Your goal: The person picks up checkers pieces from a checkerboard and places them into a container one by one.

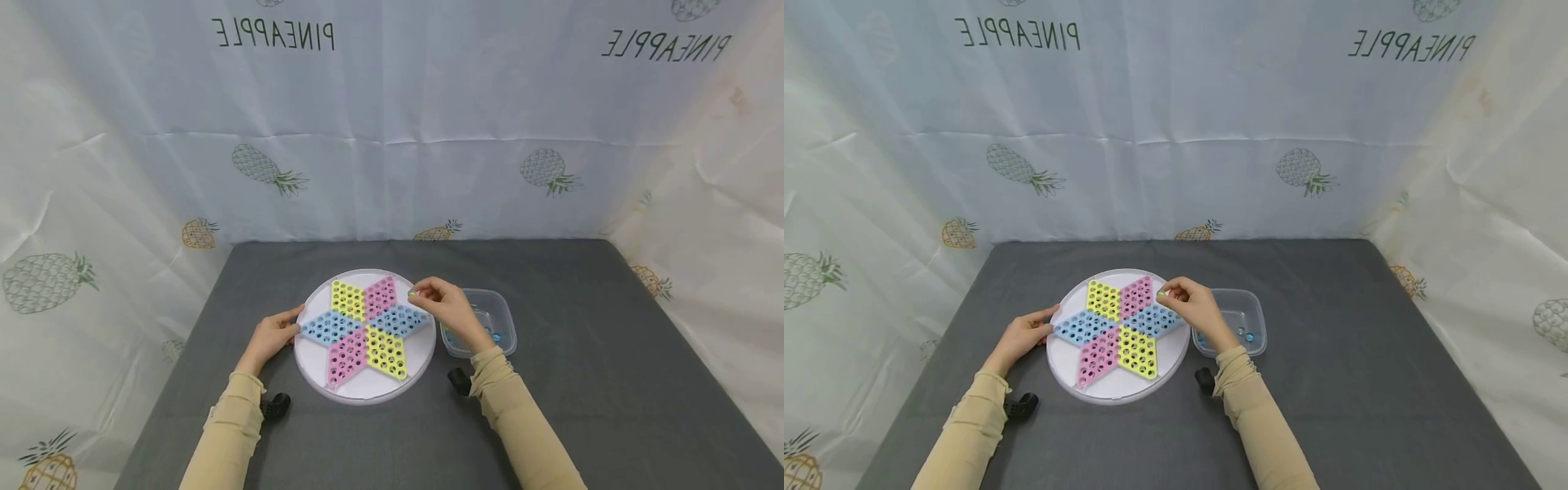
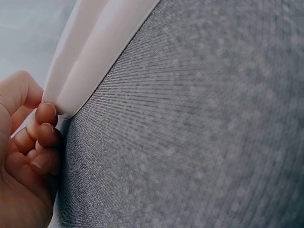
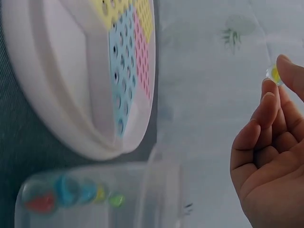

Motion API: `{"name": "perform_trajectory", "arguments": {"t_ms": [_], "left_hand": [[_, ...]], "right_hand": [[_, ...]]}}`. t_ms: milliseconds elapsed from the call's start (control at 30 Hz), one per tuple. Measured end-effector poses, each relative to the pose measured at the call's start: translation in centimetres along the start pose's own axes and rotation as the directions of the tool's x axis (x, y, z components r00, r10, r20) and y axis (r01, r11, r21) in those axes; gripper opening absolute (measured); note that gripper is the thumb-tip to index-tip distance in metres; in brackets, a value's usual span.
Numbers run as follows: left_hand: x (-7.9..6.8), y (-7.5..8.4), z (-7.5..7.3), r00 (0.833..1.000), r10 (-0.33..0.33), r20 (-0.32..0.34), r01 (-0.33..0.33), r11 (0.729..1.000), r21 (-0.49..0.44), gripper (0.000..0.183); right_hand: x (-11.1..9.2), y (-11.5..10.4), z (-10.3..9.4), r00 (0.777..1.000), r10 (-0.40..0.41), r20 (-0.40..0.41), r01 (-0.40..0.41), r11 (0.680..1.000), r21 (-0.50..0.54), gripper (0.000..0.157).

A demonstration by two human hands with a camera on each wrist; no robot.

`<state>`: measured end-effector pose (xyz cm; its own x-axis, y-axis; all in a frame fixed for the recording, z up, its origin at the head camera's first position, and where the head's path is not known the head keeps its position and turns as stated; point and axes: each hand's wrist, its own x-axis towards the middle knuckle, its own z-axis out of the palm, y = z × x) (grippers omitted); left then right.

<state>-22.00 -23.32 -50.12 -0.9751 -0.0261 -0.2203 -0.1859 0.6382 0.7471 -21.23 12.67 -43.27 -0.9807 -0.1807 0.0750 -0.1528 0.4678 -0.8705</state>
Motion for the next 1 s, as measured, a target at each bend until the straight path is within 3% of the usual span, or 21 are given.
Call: {"name": "perform_trajectory", "arguments": {"t_ms": [433,1000], "left_hand": [[0.1,0.0,0.0,1.000,-0.004,-0.012,0.004,1.000,0.009,0.053],[0.3,-0.2,0.3,1.000,0.006,-0.027,-0.006,1.000,0.002,0.052]], "right_hand": [[-0.9,3.7,-3.6,0.992,0.080,-0.102,-0.075,0.996,0.044,0.033],[-0.5,7.0,-4.6,0.981,0.185,-0.062,-0.192,0.971,-0.141,0.035]]}}
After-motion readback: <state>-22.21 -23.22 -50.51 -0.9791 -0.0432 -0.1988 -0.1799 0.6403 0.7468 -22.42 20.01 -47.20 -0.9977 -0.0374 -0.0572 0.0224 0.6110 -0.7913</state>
